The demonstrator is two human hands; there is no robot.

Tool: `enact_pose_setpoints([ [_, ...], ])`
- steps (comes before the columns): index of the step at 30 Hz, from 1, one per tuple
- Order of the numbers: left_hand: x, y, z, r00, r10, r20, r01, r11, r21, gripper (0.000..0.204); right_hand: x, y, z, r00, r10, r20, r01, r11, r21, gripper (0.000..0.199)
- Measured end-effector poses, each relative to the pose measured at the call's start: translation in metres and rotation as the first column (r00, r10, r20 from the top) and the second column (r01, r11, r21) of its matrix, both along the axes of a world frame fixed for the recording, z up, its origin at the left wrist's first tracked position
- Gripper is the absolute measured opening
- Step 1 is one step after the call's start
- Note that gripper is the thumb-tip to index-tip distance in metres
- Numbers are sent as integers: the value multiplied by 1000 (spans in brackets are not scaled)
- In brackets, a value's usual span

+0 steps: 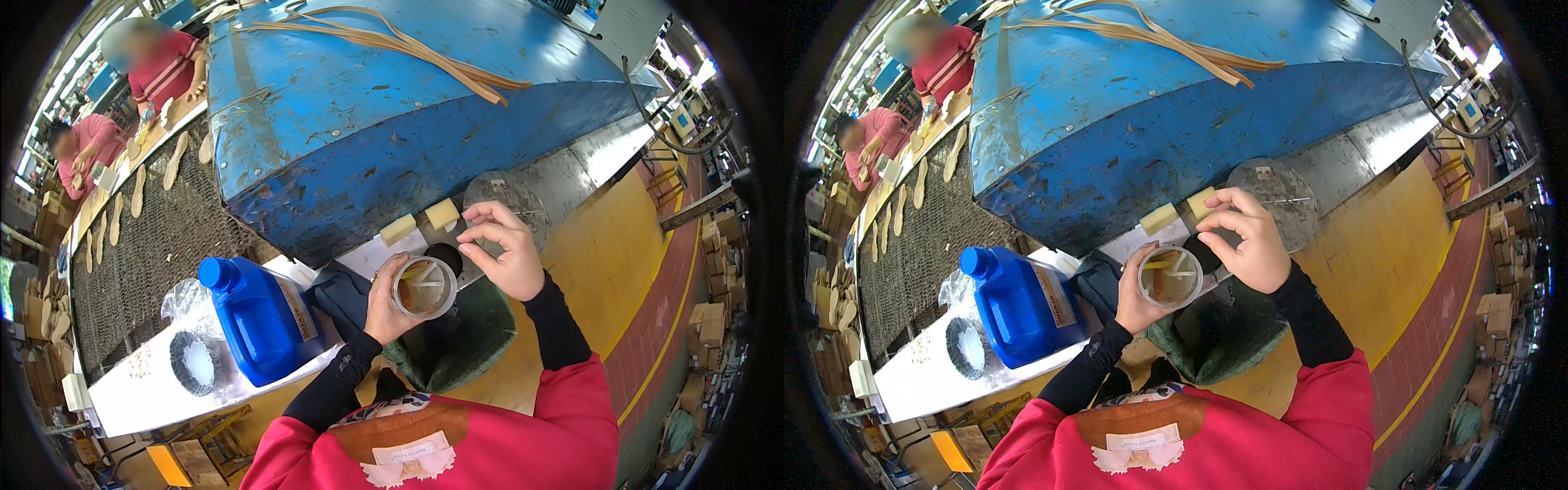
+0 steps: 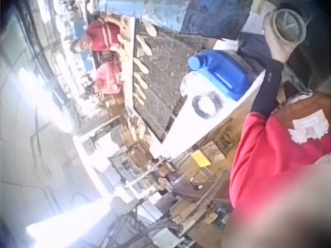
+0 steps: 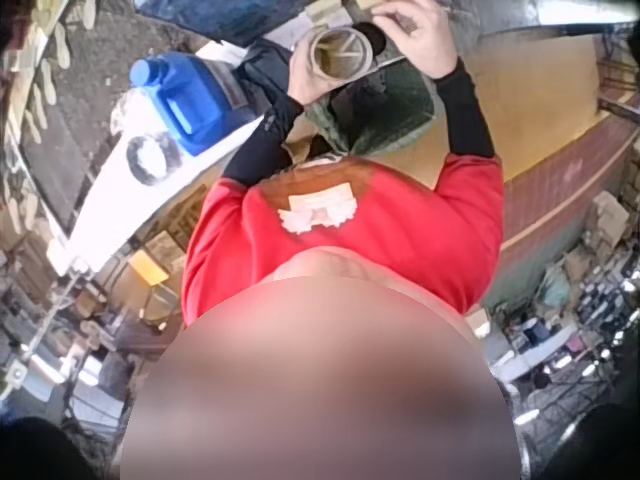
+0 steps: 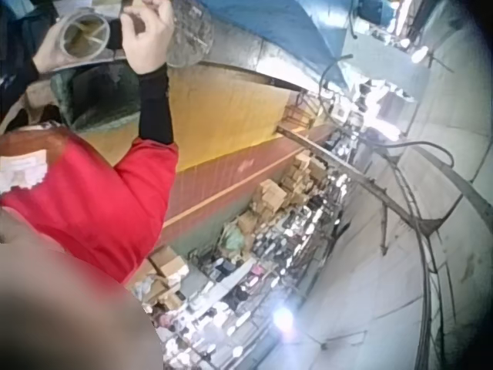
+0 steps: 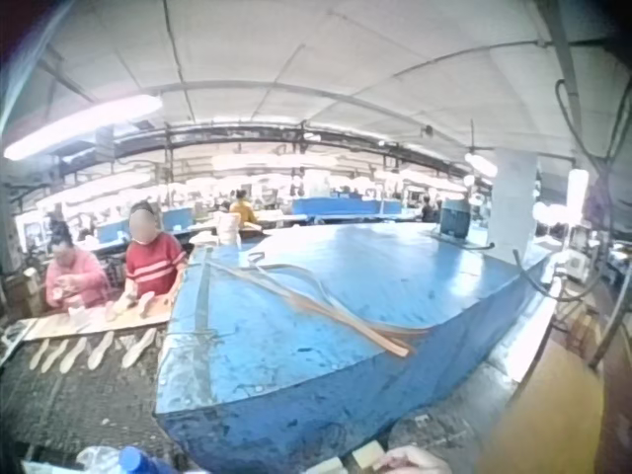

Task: The person opens a glue container, dips a brush, and applies glue to thin leather strips on a workbench. They then retrieve a cardboard sheet, place it on the bench, and continue applying glue to additional leather pieces.

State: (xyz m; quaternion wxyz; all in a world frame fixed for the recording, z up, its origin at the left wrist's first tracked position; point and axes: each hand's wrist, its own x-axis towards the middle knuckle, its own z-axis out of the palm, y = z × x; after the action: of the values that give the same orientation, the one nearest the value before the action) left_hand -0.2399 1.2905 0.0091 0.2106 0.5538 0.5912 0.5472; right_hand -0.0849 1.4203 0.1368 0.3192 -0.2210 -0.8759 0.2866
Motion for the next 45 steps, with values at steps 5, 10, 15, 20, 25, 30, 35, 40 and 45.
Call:
enact_pose_setpoints([
  [5,0,-2,4,1000,-8,18,8,1000,5,89,0,-11,15,999,34,-19,-34,999,-7,10],
  [10,0,-4,4,1000,-9,11,9,1000,10,86,-4,-17,16,991,128,33,-130,990,56,10],
  [15,-2,0,0,999,-20,50,23,998,-57,88,-7,-10,16,999,41,8,-41,972,233,9],
  [20,-3,1,-2,1000,-27,-15,27,998,-57,88,-9,-16,1,985,97,143,-139,935,325,10],
  [25,1,8,0,1000,-1,-5,1,996,-95,90,-20,-20,-16,969,48,243,-152,890,430,11],
  [30,1,18,9,999,-33,-32,31,997,-72,95,-30,-14,-29,808,46,588,-384,797,466,9],
  [35,6,24,15,994,-77,-75,66,989,-133,99,-44,-7,-45,639,-14,769,-488,766,419,13],
  [40,7,25,15,994,-82,-70,72,988,-137,100,-47,-10,-52,592,-44,805,-523,739,425,10],
  [45,8,25,11,994,-40,-102,34,998,-62,95,-46,-10,-52,618,-65,784,-486,752,445,8],
])
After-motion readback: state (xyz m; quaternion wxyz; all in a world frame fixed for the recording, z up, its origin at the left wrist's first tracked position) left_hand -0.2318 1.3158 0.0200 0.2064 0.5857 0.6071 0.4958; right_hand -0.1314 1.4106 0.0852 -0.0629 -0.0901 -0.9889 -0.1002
